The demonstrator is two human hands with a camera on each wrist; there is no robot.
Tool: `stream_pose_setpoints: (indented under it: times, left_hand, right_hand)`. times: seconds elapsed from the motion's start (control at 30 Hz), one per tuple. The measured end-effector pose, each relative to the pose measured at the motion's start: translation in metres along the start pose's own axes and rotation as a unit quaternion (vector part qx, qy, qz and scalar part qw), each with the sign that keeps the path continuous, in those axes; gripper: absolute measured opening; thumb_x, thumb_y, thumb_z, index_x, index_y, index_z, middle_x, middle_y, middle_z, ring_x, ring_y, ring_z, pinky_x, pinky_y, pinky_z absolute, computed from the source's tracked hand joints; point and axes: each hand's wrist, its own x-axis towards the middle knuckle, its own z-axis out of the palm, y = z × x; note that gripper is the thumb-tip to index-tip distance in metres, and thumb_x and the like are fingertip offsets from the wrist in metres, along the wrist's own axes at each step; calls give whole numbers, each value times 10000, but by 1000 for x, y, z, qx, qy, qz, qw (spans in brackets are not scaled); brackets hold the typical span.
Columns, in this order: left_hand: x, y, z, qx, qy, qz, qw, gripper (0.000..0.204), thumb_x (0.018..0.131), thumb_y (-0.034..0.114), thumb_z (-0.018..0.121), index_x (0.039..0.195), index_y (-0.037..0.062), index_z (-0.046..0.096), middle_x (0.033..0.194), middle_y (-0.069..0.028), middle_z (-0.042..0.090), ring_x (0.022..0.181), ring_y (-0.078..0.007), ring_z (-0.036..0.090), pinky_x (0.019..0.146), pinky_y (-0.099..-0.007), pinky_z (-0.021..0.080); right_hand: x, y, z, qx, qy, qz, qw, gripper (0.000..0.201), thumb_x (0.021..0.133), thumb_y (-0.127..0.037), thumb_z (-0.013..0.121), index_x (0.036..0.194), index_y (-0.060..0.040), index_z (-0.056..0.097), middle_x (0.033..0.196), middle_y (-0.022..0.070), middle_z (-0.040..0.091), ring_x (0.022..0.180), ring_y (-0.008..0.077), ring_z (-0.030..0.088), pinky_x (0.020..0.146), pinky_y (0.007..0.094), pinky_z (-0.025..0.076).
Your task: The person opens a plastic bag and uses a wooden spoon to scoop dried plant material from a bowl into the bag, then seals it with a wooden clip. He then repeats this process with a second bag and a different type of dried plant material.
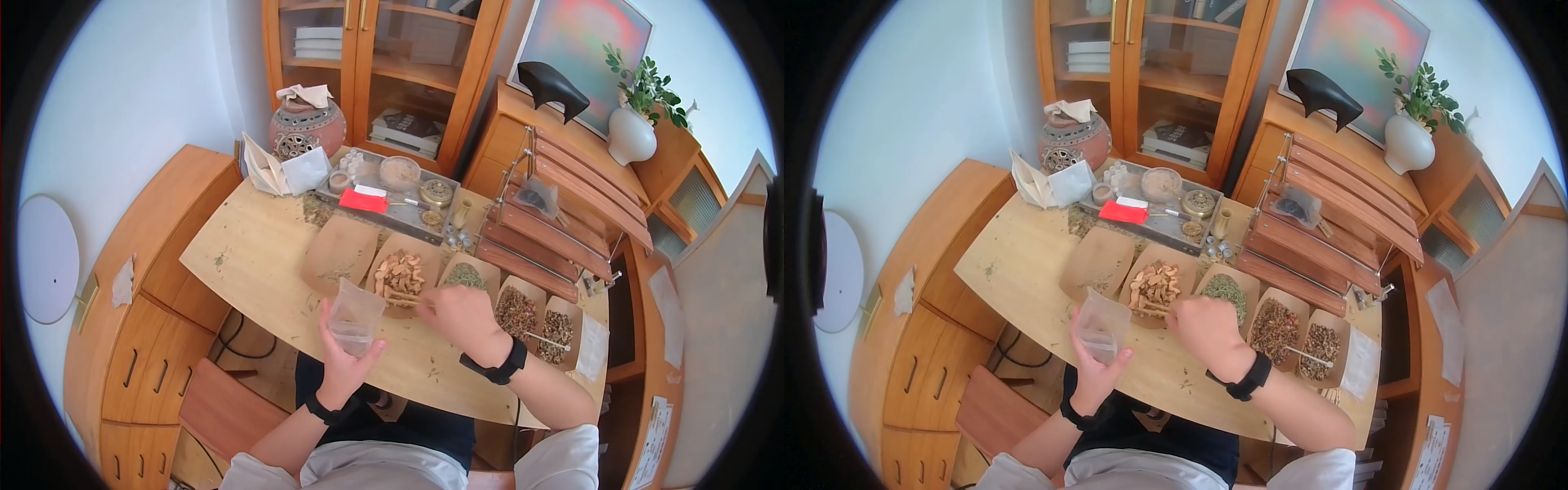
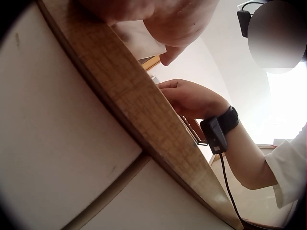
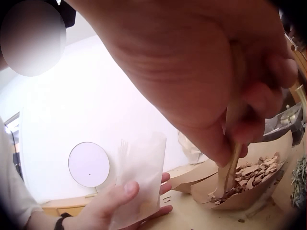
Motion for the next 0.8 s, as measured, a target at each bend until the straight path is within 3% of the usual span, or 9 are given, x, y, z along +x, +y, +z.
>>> stream_pose_setpoints:
  times: [0.2,0.6,0.8]
  left_hand:
    - [-1,-2,-1,5,3,3,1000,1093,791,109,808,1548,32,23,1495,-208,282,1352,-299,397,1104,-424,361]
    - [-1,-5,-2,2,0,3,1000,1100,787,130,819,1546,21,29,1504,-212,265,1354,-304,391,1096,-425,369]
    - [0,-2,-2,4,3,-4,1000,1109,784,141,827,1547,25,31,1502,-211,272,1350,-299,396,1092,-422,374]
  right_hand:
    - [2,18,1,-85,28,31,995,186,847,-235,647,762,-77,698,683,122,661,672,310,684,615,418,552]
    - [6,16,2,-12,-26,83,996,224,872,-302,658,924,-104,751,763,154,696,716,341,683,648,436,553]
    - [19,21,-6,4,-14,139,990,252,892,-308,620,850,-91,742,803,173,700,808,346,694,709,441,563]
